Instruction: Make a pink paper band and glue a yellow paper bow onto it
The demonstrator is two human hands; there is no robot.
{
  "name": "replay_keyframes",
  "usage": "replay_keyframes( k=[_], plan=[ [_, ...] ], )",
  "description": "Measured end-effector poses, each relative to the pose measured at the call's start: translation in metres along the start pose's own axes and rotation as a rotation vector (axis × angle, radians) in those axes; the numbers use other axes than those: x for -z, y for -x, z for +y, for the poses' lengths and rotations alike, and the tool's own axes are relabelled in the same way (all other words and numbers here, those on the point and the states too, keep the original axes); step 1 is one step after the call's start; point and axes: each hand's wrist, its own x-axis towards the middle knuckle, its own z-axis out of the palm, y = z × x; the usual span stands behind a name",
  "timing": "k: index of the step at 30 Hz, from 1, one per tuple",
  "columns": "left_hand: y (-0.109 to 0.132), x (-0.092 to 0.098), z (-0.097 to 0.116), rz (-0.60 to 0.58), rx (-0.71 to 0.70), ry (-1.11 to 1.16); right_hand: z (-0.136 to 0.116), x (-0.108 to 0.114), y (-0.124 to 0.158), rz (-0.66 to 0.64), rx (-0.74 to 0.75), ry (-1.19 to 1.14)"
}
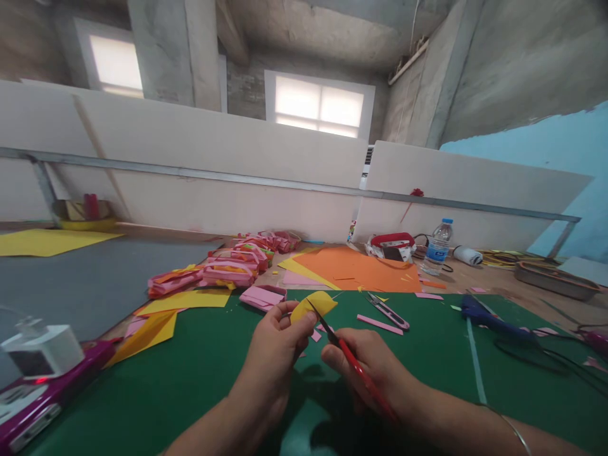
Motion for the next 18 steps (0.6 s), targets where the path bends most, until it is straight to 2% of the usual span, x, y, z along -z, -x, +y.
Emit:
replay_keyframes(
  k=[12, 18],
  plan=[
    [0.0013, 0.0022, 0.0018, -0.025, 0.022, -0.004, -0.0032, -0.0001, -0.0002, -0.013, -0.051, -0.062],
    [0.0027, 0.0003, 0.0018, -0.081, 0.041, 0.004, -0.006, 0.0028, 0.0005, 0.032, 0.026, 0.017]
  ],
)
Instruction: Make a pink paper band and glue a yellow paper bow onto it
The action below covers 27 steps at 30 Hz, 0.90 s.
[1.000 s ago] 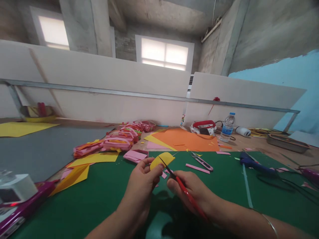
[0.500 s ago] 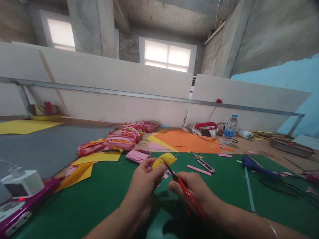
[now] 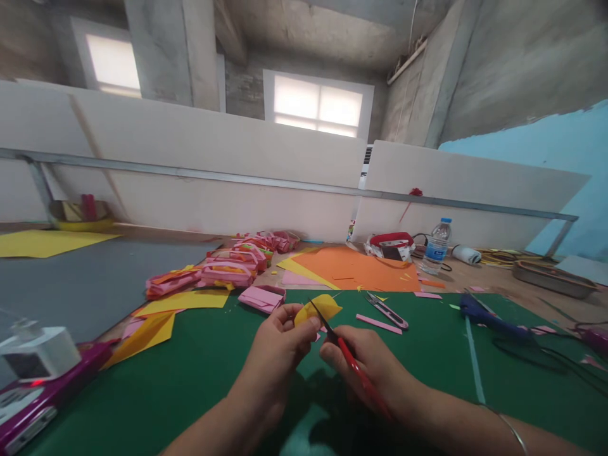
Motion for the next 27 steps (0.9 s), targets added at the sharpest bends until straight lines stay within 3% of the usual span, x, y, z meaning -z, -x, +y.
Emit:
replay_keyframes(
  k=[10, 27],
  plan=[
    [0.001, -0.0003, -0.0007, -0.127, 0.016, 0.004, 0.0055, -0.0018, -0.0009, 0.067, 0.058, -0.011],
    [0.0023, 0.0025, -0.001, -0.134, 0.034, -0.019, 0.0088, -0.0054, -0.0028, 0.139, 0.107, 0.076]
  ],
)
